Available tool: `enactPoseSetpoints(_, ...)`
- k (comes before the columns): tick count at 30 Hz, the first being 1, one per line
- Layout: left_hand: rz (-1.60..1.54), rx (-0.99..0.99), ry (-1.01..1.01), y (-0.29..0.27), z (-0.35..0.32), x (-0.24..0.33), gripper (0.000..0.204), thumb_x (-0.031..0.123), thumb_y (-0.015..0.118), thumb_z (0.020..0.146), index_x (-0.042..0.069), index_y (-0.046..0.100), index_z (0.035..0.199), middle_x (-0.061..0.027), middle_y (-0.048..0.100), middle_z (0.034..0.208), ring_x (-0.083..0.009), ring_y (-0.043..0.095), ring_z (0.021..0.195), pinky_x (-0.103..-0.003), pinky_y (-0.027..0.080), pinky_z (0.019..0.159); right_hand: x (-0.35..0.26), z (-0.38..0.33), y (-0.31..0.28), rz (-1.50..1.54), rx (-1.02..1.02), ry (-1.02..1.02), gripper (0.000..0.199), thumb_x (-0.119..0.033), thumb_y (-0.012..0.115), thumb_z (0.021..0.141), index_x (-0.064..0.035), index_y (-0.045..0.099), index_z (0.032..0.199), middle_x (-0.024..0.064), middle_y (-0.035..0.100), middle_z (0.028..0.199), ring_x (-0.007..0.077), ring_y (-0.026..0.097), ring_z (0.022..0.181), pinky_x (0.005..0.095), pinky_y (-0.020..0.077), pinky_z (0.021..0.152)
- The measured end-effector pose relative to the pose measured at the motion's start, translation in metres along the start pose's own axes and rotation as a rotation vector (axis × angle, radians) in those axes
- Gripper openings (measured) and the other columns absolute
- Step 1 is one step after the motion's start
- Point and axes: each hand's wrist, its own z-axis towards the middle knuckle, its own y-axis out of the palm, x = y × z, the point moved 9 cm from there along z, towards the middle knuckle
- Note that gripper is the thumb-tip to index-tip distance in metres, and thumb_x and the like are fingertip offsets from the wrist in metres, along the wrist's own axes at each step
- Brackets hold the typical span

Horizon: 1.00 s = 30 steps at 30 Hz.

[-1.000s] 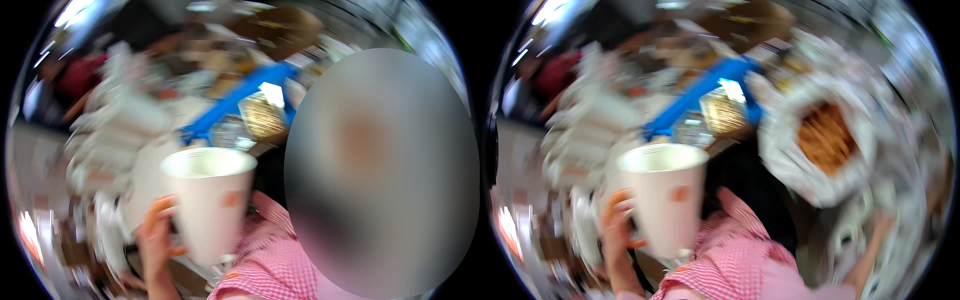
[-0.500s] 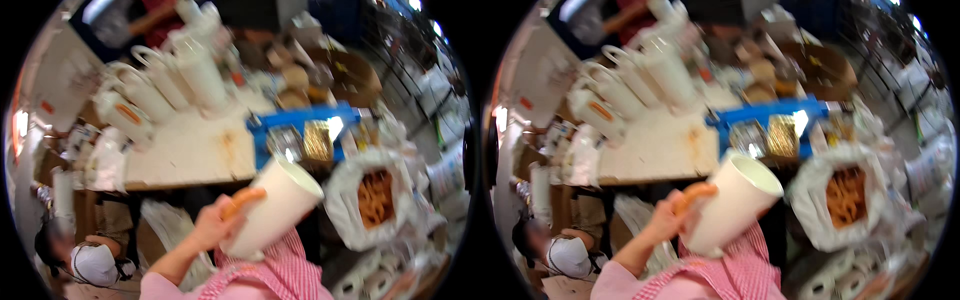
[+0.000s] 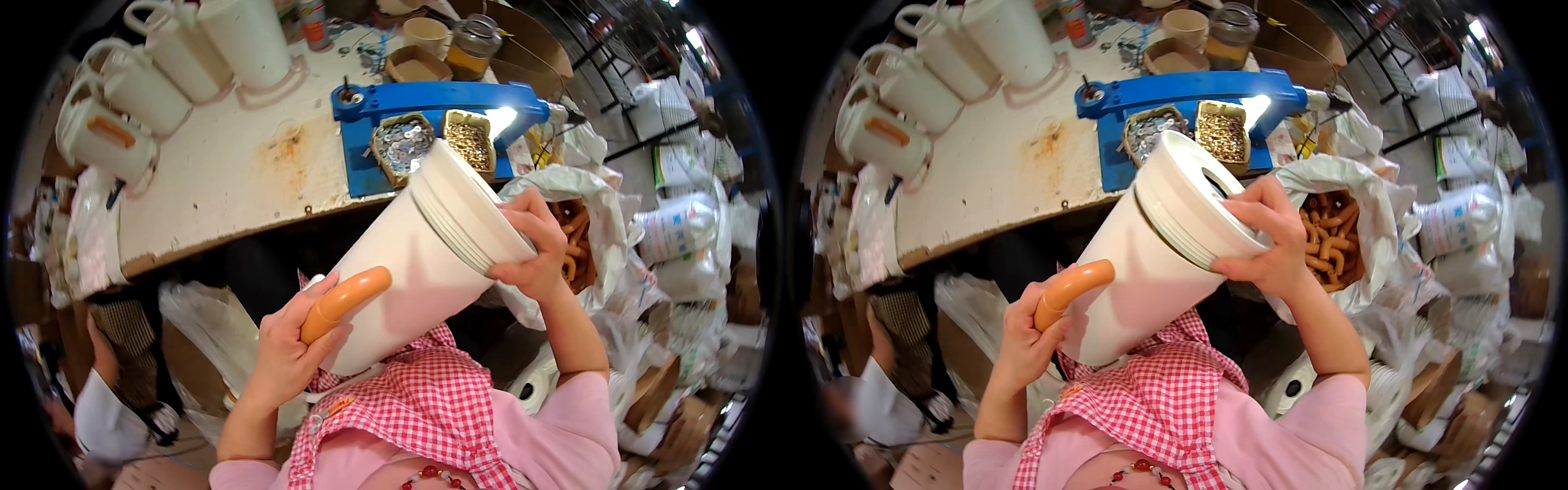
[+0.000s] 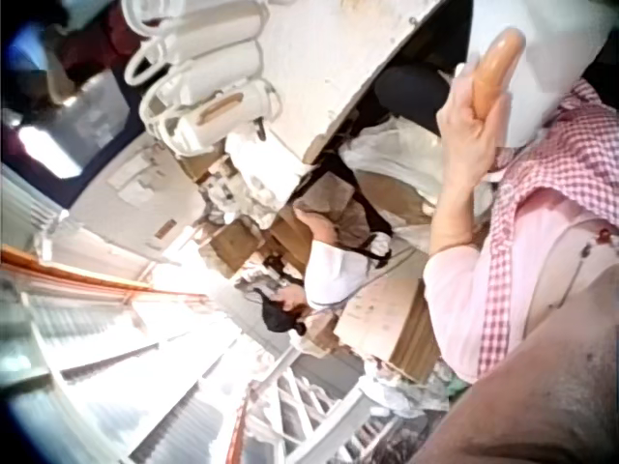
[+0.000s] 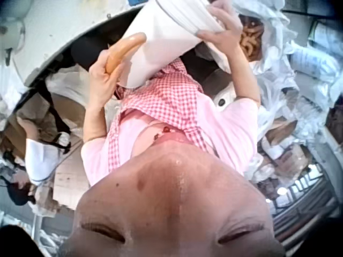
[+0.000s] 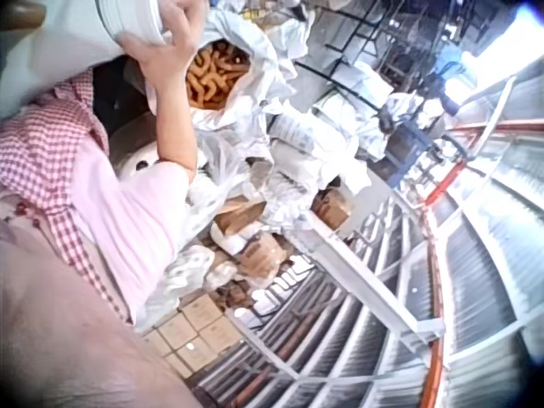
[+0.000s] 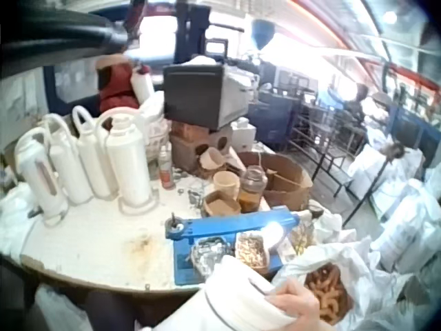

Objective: The person attaches handles to plastic carafe bodies, fits internal components and screw caps, and places the assembled carafes aside at an assembly workstation.

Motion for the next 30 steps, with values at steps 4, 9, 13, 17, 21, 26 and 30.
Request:
enactPoseSetpoints(4,0.026,0.015,0.154,-0.005,0.002,0.000,0.039,0.011,0.078,0.083,0.003,0.066,0.120,-0.0188,0.067,0.130,-0.0322,0.073,0.098,-0.033,0.056,0.086,0.006,0.003,0.004,0.038,-0.075,0.089,0.061,-0.033,0.091,0.063,-0.0005,0.073,0.111,0.0093,0.061,0.095,0.0218,0.058,0.086,0.0332,0.0455,0.078)
enactPoseSetpoints(9,0.033,0.028,0.183,-0.009,0.001,0.001,0.042,0.012,0.079,0.083,0.003,0.065,0.122,-0.0191,0.068,0.127,-0.0328,0.073,0.093,-0.034,0.056,0.083,0.004,0.006,0.007,0.030,-0.153,0.095,0.058,-0.033,0.091,0.064,-0.0007,0.073,0.109,0.0084,0.058,0.092,0.0212,0.056,0.083,0.0326,0.0439,0.076)
enactPoseSetpoints(13,0.113,-0.044,0.128,0.002,0.002,-0.001,0.052,0.012,0.078,0.083,0.001,0.061,0.131,-0.0195,0.071,0.113,-0.0348,0.071,0.087,-0.036,0.056,0.079,0.010,0.010,0.021,0.008,-0.179,0.124,0.057,-0.032,0.088,0.067,-0.0017,0.071,0.112,0.0081,0.054,0.092,0.0213,0.054,0.083,0.0327,0.0431,0.075)
enactPoseSetpoints(17,0.113,0.001,0.166,0.007,-0.003,-0.002,0.060,0.013,0.078,0.084,0.000,0.056,0.138,-0.0194,0.071,0.103,-0.0356,0.071,0.084,-0.038,0.056,0.075,0.009,0.009,0.035,0.022,-0.185,0.200,0.046,-0.032,0.080,0.078,-0.0002,0.069,0.110,0.0080,0.053,0.090,0.0210,0.053,0.083,0.0323,0.0427,0.076)
enactPoseSetpoints(21,0.226,0.034,0.190,0.017,-0.009,-0.004,0.052,0.016,0.077,0.084,0.001,0.057,0.130,-0.0248,0.066,0.122,-0.0359,0.072,0.082,-0.039,0.057,0.071,0.003,0.019,0.048,-0.029,-0.184,0.296,0.037,-0.033,0.073,0.088,0.0018,0.067,0.099,0.0083,0.052,0.088,0.0204,0.052,0.082,0.0327,0.0430,0.076)
enactPoseSetpoints(26,0.339,0.055,0.245,0.048,-0.016,0.013,0.038,0.023,0.074,0.087,0.002,0.059,0.114,-0.0366,0.052,0.139,-0.0376,0.071,0.064,-0.040,0.059,0.055,0.023,0.030,0.064,-0.017,-0.185,0.517,0.037,-0.035,0.068,0.094,0.0025,0.065,0.095,0.0082,0.053,0.087,0.0183,0.053,0.083,0.0329,0.0441,0.076)
enactPoseSetpoints(30,0.300,0.056,0.203,0.042,-0.010,0.003,0.037,0.016,0.076,0.083,0.000,0.060,0.112,-0.0325,0.051,0.143,-0.0367,0.073,0.071,-0.040,0.060,0.060,0.027,0.034,0.065,0.091,-0.281,0.617,0.041,-0.038,0.063,0.098,0.0029,0.065,0.097,0.0075,0.058,0.094,0.0175,0.055,0.087,0.0329,0.0460,0.079)
